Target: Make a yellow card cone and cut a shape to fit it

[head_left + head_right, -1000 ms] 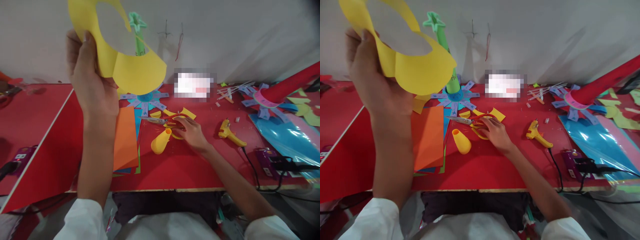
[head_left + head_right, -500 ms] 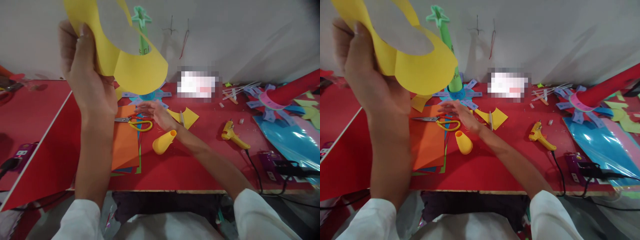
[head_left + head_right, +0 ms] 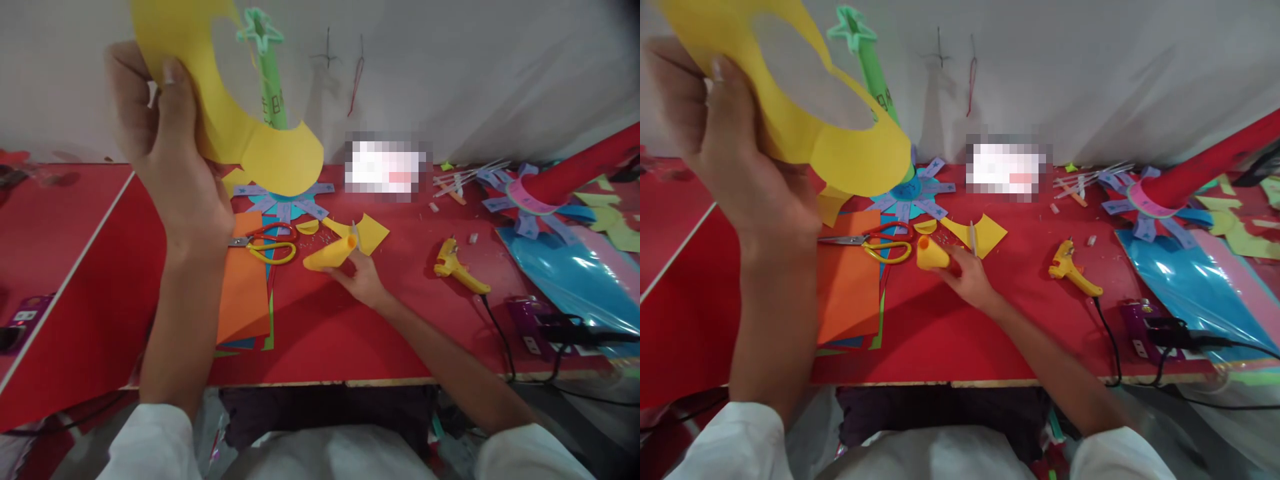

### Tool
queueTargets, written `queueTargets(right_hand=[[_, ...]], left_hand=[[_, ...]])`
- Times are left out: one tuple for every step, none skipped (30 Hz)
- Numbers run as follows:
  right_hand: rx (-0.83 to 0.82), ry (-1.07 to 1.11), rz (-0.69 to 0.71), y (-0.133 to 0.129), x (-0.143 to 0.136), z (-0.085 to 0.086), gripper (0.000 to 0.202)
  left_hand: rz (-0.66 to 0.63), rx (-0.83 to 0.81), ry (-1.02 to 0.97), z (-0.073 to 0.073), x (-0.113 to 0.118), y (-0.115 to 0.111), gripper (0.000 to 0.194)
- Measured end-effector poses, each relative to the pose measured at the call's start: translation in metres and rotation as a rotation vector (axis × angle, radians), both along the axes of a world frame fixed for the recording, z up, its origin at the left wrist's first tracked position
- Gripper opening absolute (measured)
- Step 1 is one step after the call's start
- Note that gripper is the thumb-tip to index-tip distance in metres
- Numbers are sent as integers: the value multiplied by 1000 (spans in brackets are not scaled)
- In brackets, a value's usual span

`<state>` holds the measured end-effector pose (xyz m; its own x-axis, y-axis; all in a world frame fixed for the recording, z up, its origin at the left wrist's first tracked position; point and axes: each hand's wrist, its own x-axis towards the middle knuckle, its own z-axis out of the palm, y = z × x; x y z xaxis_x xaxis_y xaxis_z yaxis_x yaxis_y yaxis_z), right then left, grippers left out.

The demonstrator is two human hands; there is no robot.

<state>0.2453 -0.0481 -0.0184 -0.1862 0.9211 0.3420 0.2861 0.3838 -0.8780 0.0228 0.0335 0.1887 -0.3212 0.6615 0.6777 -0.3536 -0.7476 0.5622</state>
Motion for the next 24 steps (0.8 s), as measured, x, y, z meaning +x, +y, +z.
queueTargets(right_hand=[[10,5,-50,5,2,-1,47],[-4,15,-81,9,4,0,49],[-31,22,-87,13,6,0,51],[-63,24,-79,16,8,1,54],[-93,20,-65,17,8,1,57],[-116,14,-48,18,9,2,60],[-134,10,-32,17,9,2,63],[-146,15,-16,16,8,3,65],[-150,26,0,15,8,3,67],[-149,42,16,14,9,3,68],[-139,56,29,13,10,4,69],[-122,66,35,12,11,4,68],[-102,75,34,11,13,4,66],[-86,81,28,10,15,4,64],[-78,86,22,9,16,5,63],[-80,90,21,8,18,5,62],[-90,91,28,8,18,6,63],[-101,92,43,7,18,7,65],[-108,92,63,6,18,8,68],[-107,92,82,5,17,9,69],[-97,93,93,5,16,11,69],[-82,92,98,4,16,12,68],[-66,88,99,4,15,13,65],[-54,82,97,4,16,14,63]], left_hand=[[-2,-4,8,0,4,-3,33],[-3,-1,11,-1,8,-5,36],[-14,-1,12,-2,12,-6,37],[-35,-9,10,-2,14,-7,37],[-61,-24,9,-3,16,-7,37],[-85,-42,8,-4,17,-7,36],[-99,-62,5,-5,17,-7,34],[-103,-79,-3,-6,17,-6,32],[-106,-90,-12,-6,17,-6,31],[-111,-97,-23,-7,17,-6,31],[-125,-107,-33,-7,17,-7,30],[-144,-116,-39,-7,17,-8,30],[-161,-122,-45,-6,18,-9,30],[-173,-128,-48,-6,19,-11,30],[-177,-135,-56,-6,21,-12,31],[-176,-141,-67,-5,23,-14,32],[-174,-145,-76,-5,25,-16,34],[-175,-147,-85,-5,26,-17,35],[-178,-148,-94,-4,28,-19,36],[-183,-147,-97,-4,30,-20,36],[-187,-146,-95,-3,31,-21,35],[-185,-144,-97,-3,32,-22,35],[-180,-141,-101,-3,33,-23,35],[-181,-141,-102,-3,34,-23,36]])
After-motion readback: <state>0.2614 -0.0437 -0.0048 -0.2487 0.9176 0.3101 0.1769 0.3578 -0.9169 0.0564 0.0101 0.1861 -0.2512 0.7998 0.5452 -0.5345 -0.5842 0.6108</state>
